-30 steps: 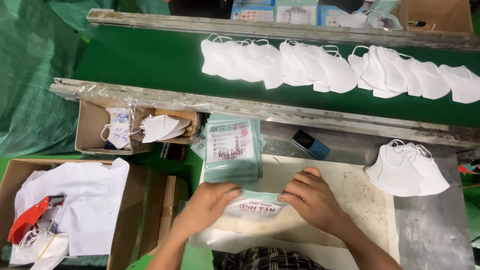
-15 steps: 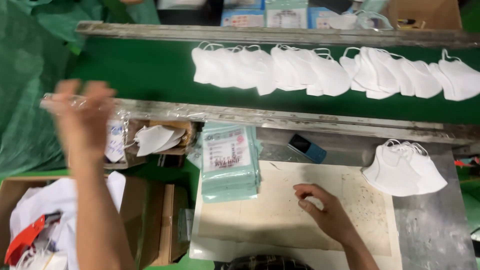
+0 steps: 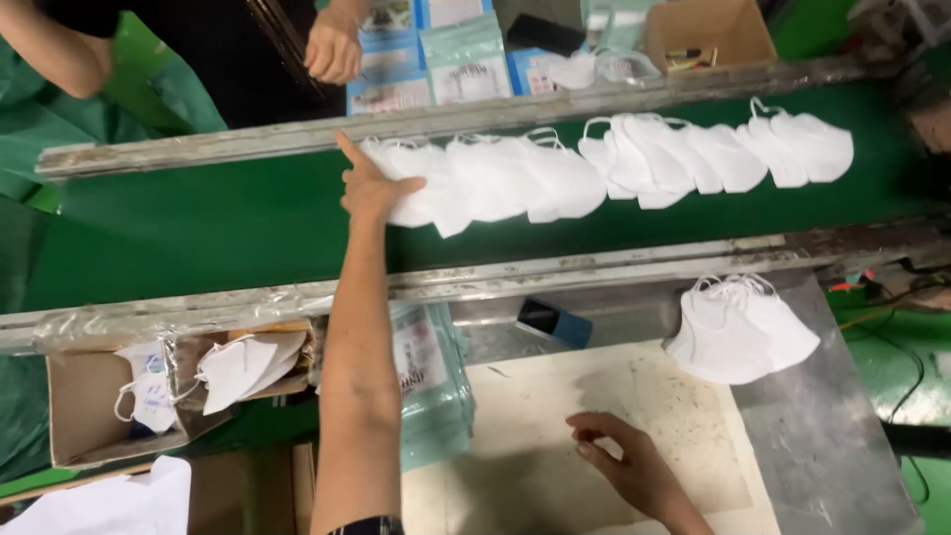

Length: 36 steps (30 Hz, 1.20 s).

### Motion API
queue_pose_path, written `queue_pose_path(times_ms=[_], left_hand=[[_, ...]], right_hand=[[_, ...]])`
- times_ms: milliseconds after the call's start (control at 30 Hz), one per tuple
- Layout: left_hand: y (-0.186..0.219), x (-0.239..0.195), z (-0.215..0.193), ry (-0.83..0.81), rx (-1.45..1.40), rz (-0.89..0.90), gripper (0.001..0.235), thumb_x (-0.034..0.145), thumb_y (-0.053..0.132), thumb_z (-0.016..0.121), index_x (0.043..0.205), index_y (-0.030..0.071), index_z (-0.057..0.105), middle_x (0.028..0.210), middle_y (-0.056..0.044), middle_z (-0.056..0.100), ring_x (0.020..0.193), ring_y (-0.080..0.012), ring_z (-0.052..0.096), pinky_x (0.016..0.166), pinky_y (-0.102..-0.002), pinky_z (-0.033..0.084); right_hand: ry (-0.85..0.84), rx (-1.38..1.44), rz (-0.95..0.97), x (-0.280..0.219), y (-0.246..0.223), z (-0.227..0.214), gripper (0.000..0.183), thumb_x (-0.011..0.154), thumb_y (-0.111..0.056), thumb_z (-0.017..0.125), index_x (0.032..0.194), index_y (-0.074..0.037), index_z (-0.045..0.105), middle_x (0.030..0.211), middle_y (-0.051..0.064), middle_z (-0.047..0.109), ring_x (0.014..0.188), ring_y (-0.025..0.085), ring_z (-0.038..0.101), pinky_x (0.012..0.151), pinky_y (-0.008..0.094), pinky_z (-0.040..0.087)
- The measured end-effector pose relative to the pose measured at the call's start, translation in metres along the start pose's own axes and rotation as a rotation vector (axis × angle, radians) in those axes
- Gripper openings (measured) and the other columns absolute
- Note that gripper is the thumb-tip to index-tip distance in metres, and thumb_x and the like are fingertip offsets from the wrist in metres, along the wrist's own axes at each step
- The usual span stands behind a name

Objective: Placing white protective face masks into individual plastic sleeves and stacking them.

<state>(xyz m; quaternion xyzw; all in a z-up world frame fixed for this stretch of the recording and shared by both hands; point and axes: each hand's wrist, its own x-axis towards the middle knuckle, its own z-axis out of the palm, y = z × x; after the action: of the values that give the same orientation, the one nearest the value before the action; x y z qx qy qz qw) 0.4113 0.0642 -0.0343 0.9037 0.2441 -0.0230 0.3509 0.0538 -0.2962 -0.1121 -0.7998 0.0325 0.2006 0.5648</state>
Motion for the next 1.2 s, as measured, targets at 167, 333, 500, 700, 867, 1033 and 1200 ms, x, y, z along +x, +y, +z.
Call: queue_pose_path(times_ms=[167, 333, 500, 700, 867, 1033, 1200], left_hand=[[-0.055, 0.020, 0.017, 0.219, -0.327, 0.296, 0.152, 0.059, 0.011, 0.099, 0.167, 0.009, -0.007, 0.148, -0.034, 0.053, 0.131, -0.0382, 0.059, 0.110, -0.038, 0.048], [-0.049, -0.106, -0.056, 0.418, -0.186, 0.745, 0.142, 0.072, -0.001, 0.101, 0.166, 0.006, -0.005, 0.170, -0.037, 0.026, 0.142, -0.0356, 0.054, 0.114, -0.038, 0.049], [-0.121, -0.236, 0.024, -0.175, -0.123, 0.502, 0.101, 0.083, 0.024, 0.090, 0.163, 0.011, 0.030, 0.153, -0.018, 0.042, 0.141, -0.0309, 0.046, 0.116, -0.043, 0.043], [-0.075, -0.326, 0.039, -0.515, -0.100, 0.709, 0.133, 0.042, 0.030, 0.104, 0.151, 0.009, 0.032, 0.159, -0.025, 0.030, 0.145, -0.0493, 0.011, 0.115, -0.063, 0.014], [-0.139, -0.321, 0.130, -0.400, -0.007, 0.788, 0.114, 0.060, 0.031, 0.096, 0.147, 0.002, 0.030, 0.149, -0.029, 0.040, 0.145, -0.0443, 0.029, 0.118, -0.062, 0.014], [-0.179, -0.319, 0.176, -0.287, -0.188, 0.898, 0.073, 0.087, 0.020, 0.086, 0.143, 0.010, 0.041, 0.141, -0.013, 0.058, 0.142, -0.0260, 0.052, 0.139, -0.052, 0.019], [-0.152, -0.330, 0.170, -0.205, -0.425, 0.865, 0.096, 0.047, 0.037, 0.100, 0.123, 0.009, 0.047, 0.119, -0.020, 0.051, 0.120, -0.0392, 0.044, 0.105, -0.048, 0.032]], right_hand=[[-0.054, 0.024, 0.007, 0.011, -0.017, 0.005, 0.040, 0.088, -0.010, 0.071, 0.127, -0.016, 0.070, 0.103, 0.000, 0.077, 0.098, 0.012, 0.071, 0.081, 0.032, 0.056], [0.170, -0.102, -0.438, 0.040, -0.059, 0.006, 0.045, 0.087, -0.012, 0.077, 0.130, -0.008, 0.064, 0.114, 0.012, 0.072, 0.109, 0.023, 0.069, 0.096, 0.035, 0.055], [0.570, -0.714, -1.030, 0.054, -0.151, -0.020, 0.094, 0.065, -0.039, 0.084, 0.140, -0.002, 0.040, 0.131, 0.025, 0.059, 0.124, 0.041, 0.054, 0.106, 0.054, 0.041], [-0.076, -0.079, -0.549, 0.075, 0.019, -0.013, 0.108, 0.078, -0.019, 0.087, 0.159, -0.004, 0.017, 0.131, 0.011, 0.068, 0.115, 0.024, 0.068, 0.098, 0.040, 0.054], [-0.068, -0.093, -0.228, 0.058, 0.051, 0.004, 0.122, 0.068, -0.016, 0.090, 0.160, -0.006, 0.010, 0.127, 0.012, 0.065, 0.110, 0.027, 0.066, 0.094, 0.037, 0.052], [-0.086, -0.151, -0.202, 0.053, 0.050, 0.006, 0.118, 0.068, -0.023, 0.091, 0.159, -0.008, 0.017, 0.128, 0.013, 0.064, 0.108, 0.026, 0.067, 0.094, 0.036, 0.054], [0.037, -0.430, -0.801, 0.050, 0.048, -0.005, 0.143, 0.052, -0.042, 0.097, 0.161, -0.002, 0.013, 0.146, 0.019, 0.055, 0.133, 0.038, 0.051, 0.109, 0.048, 0.041]])
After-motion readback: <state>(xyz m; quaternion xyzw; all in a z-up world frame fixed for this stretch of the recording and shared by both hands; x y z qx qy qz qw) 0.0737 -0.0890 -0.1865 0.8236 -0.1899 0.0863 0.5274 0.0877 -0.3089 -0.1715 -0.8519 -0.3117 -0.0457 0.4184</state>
